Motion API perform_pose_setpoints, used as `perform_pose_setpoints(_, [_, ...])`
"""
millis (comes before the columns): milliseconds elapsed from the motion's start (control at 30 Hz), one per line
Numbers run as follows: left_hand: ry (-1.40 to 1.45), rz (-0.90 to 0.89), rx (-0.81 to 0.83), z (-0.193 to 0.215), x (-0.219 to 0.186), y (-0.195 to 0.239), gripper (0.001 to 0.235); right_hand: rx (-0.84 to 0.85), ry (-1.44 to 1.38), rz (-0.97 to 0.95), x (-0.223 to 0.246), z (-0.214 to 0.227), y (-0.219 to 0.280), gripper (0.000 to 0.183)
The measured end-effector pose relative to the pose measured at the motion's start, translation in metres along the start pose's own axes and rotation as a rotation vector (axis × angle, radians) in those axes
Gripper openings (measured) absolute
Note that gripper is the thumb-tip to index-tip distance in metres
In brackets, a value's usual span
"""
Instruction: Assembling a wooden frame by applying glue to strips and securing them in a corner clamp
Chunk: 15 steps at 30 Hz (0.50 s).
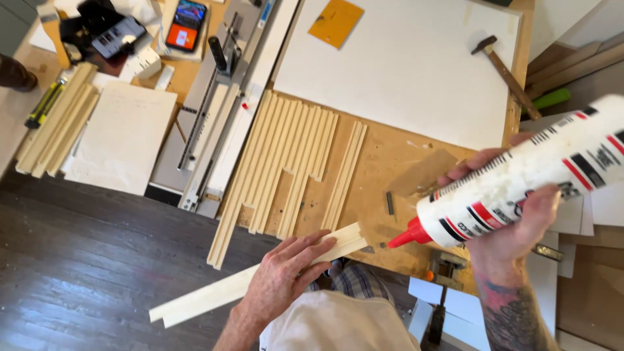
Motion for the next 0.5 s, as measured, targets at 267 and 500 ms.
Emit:
perform_pose_setpoints(267, [0.036, -0.077, -0.002, -0.003, -0.023, -0.010, 0.030, -0.025, 0.037, -0.040, -0.007, -0.009, 0.000, 0.074])
perform_pose_setpoints(500, [0.086, -0.113, -0.014, -0.002, -0.033, -0.014, 0.030, -0.013, 0.079, -0.043, 0.003, -0.003, -0.002, 0.071])
Point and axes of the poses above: each hand's wrist, its own y-axis away from the middle knuckle, its own z-axis out of the back of the hand, x = y × z, the point moved 9 cm from there along -y, towards the middle knuckle, and after that the axes turned 3 degrees about -z, right-handed, at the moved point
